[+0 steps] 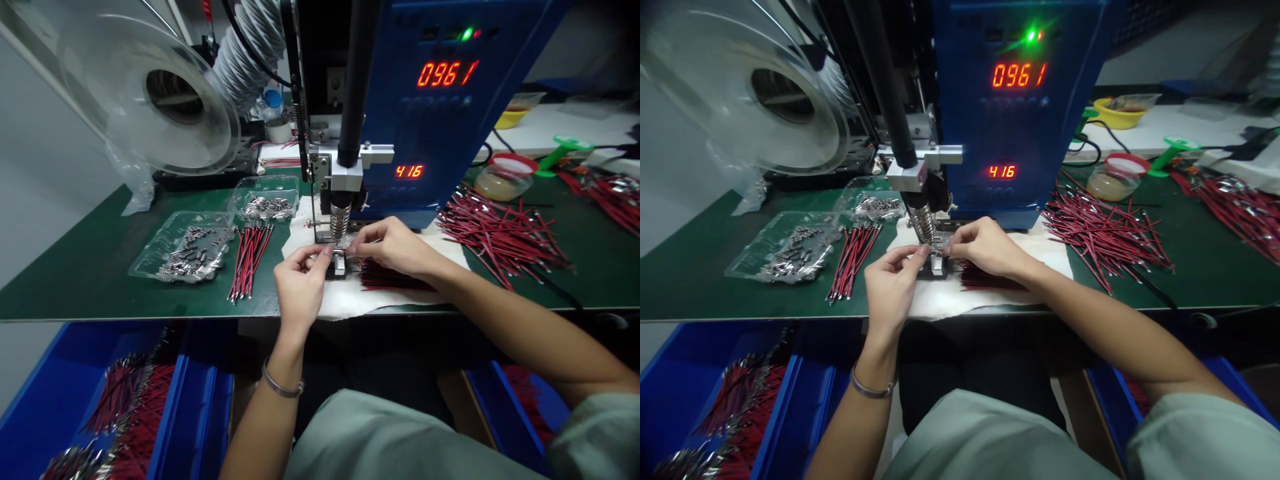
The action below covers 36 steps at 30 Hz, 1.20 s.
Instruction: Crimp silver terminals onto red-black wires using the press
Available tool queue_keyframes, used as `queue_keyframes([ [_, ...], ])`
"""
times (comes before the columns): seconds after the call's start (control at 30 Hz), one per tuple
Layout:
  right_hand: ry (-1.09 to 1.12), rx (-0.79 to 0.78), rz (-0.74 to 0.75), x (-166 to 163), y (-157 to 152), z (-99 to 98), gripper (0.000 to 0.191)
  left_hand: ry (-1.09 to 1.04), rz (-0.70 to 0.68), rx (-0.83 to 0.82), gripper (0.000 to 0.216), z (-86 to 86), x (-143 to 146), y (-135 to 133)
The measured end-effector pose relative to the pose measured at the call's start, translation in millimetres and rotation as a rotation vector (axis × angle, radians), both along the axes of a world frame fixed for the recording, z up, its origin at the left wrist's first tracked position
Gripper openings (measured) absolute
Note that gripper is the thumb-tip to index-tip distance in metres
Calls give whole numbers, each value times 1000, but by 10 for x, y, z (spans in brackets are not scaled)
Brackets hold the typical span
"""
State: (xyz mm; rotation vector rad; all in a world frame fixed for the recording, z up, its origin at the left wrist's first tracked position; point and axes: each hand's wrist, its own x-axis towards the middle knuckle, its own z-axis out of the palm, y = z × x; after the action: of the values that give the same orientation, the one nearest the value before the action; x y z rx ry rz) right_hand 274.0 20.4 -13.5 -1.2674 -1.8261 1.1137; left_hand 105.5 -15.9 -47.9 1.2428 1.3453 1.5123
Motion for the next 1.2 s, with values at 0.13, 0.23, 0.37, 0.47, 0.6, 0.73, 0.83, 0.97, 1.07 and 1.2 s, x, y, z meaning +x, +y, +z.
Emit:
queue_keyframes([
  [0.13, -85, 155, 39, 20, -3, -10, 17, 3, -15, -6, 28, -4, -9, -10],
  [0.23, -176, 414, 85, 20, -18, -24, 13, -2, -13, -1, 28, -13, -21, -18],
  [0.37, -219, 637, 136, 27, -32, -53, 14, -7, -19, 6, 27, -28, -34, -14],
  [0.47, -226, 679, 154, 46, -29, -79, 15, -3, -23, 13, 25, -38, -38, -11],
  [0.6, -229, 763, 190, 70, -21, -91, 14, 12, -26, 8, 24, -41, -38, -16],
  [0.73, -261, 813, 199, 79, -16, -84, 14, 18, -23, -7, 25, -34, -33, -19],
  [0.83, -273, 819, 205, 83, -12, -83, 15, 13, -13, -10, 27, -30, -27, -11],
  [0.97, -296, 847, 211, 89, -11, -88, 16, 12, -1, 3, 29, -35, -25, -1],
  [1.07, -319, 871, 215, 88, -13, -93, 16, 20, -3, 8, 29, -39, -29, 0],
  [1.2, -325, 884, 220, 82, -8, -101, 15, 27, -3, 5, 28, -41, -32, -3],
])
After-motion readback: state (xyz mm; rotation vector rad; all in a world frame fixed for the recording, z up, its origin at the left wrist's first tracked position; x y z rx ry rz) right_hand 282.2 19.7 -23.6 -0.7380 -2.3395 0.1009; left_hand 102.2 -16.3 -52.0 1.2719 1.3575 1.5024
